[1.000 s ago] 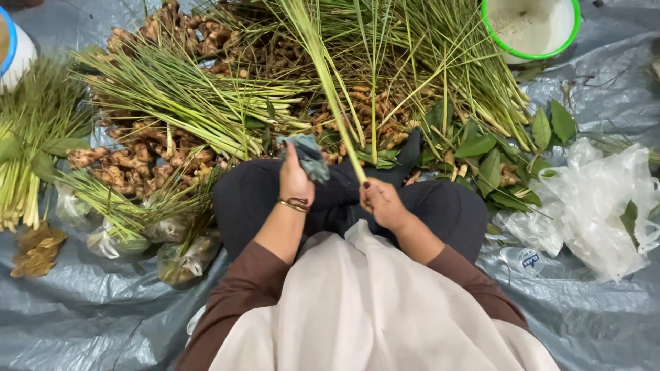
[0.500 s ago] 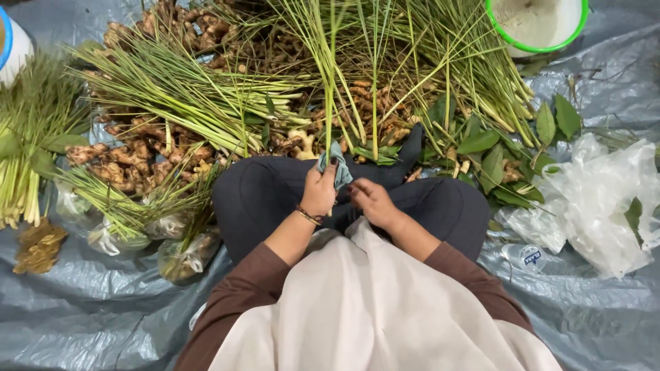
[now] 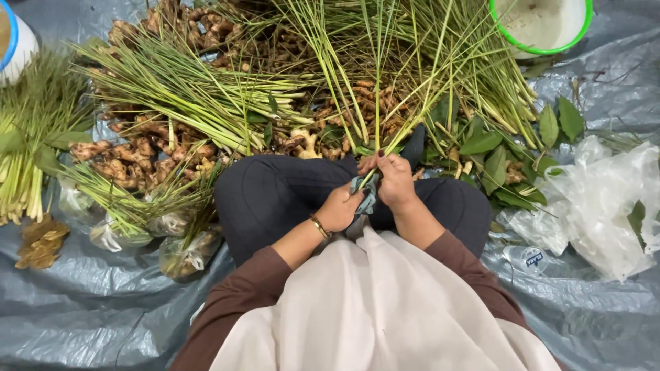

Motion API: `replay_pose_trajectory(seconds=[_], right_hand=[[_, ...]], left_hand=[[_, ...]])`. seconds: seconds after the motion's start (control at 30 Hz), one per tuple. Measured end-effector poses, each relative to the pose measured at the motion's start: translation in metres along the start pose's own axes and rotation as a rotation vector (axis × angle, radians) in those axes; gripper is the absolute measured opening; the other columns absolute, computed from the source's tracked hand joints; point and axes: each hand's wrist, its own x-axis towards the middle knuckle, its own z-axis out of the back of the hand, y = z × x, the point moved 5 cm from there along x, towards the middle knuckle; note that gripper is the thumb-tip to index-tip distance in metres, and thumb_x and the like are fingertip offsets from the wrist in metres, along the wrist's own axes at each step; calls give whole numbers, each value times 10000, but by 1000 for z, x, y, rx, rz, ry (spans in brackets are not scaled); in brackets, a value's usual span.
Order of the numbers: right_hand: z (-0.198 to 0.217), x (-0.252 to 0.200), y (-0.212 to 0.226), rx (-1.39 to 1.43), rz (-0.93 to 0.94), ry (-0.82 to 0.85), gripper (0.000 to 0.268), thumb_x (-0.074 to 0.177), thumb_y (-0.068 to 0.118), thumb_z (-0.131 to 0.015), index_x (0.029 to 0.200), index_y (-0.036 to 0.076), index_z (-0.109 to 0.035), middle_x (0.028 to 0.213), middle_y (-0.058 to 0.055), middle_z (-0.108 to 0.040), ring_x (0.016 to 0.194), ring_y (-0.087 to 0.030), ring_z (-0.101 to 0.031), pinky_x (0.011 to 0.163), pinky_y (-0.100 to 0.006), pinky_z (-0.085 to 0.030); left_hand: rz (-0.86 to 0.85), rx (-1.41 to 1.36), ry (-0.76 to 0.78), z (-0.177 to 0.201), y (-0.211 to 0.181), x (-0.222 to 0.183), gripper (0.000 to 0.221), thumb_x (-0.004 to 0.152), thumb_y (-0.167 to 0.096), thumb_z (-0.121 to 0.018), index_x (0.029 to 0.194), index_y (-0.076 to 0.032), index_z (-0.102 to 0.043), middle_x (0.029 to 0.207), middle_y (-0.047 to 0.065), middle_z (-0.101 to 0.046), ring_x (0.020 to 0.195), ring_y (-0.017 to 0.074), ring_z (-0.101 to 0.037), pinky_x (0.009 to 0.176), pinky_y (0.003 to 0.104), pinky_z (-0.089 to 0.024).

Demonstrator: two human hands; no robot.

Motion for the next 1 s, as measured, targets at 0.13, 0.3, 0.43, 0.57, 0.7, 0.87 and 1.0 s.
replay_pose_trajectory(seconds=[0.13, 0.3, 0.43, 0.57, 0.7, 0.87, 1.0], right_hand=[[27, 0, -24, 154, -95, -148, 447, 1093, 159, -550, 699, -52, -559, 585, -253, -598, 643, -359, -676, 608, -391, -593], [46, 3, -34, 187, -146, -217, 459, 1079, 200, -574, 684, -33, -559, 559, -232, -573, 624, -352, -687, 549, -386, -605], [69, 13, -36, 158, -150, -299, 464, 1088, 245, -551, 685, 16, -549, 531, -183, -566, 598, -305, -681, 539, -330, -607], [75, 15, -31, 56, -111, -283, 469, 1086, 260, -562, 686, 17, -554, 548, -183, -584, 604, -286, -691, 554, -308, -601], [41, -3, -17, 8, -160, -55, 347, 1077, 232, -547, 804, 22, -589, 676, -194, -649, 698, -288, -718, 665, -343, -602], [18, -25, -49, -94, -265, 174, 277, 1051, 170, -578, 898, -39, -677, 725, -199, -717, 703, -250, -735, 700, -358, -606], [55, -3, -51, -298, -234, 29, 279, 1046, 165, -646, 816, 27, -722, 678, -120, -711, 631, -159, -654, 644, -291, -563]], left_hand=[[151, 23, 65, -6, 18, -17, 260, 1041, -233, -578, 1007, -5, -699, 898, 185, -739, 941, 270, -698, 869, 486, -545], [195, 28, 90, -12, 1, -23, 276, 1023, -241, -605, 980, 16, -695, 890, 207, -733, 949, 282, -691, 870, 493, -544], [182, 11, 127, -11, -4, -30, 292, 1022, -271, -615, 918, -5, -680, 819, 152, -713, 856, 232, -666, 833, 468, -544], [166, -6, 114, -5, -4, -37, 270, 1028, -250, -617, 921, -12, -683, 807, 125, -690, 852, 188, -636, 826, 443, -550], [154, -12, 84, 4, 6, -41, 344, 1066, -251, -566, 904, 31, -677, 788, 138, -689, 852, 174, -611, 804, 426, -552], [183, 19, -44, 22, 55, -35, 394, 1057, -292, -593, 824, 6, -703, 706, 70, -645, 752, 168, -579, 744, 396, -542], [172, 31, -251, 62, 78, -28, 517, 1094, -316, -473, 798, 61, -665, 705, 157, -640, 764, 229, -572, 766, 459, -509]])
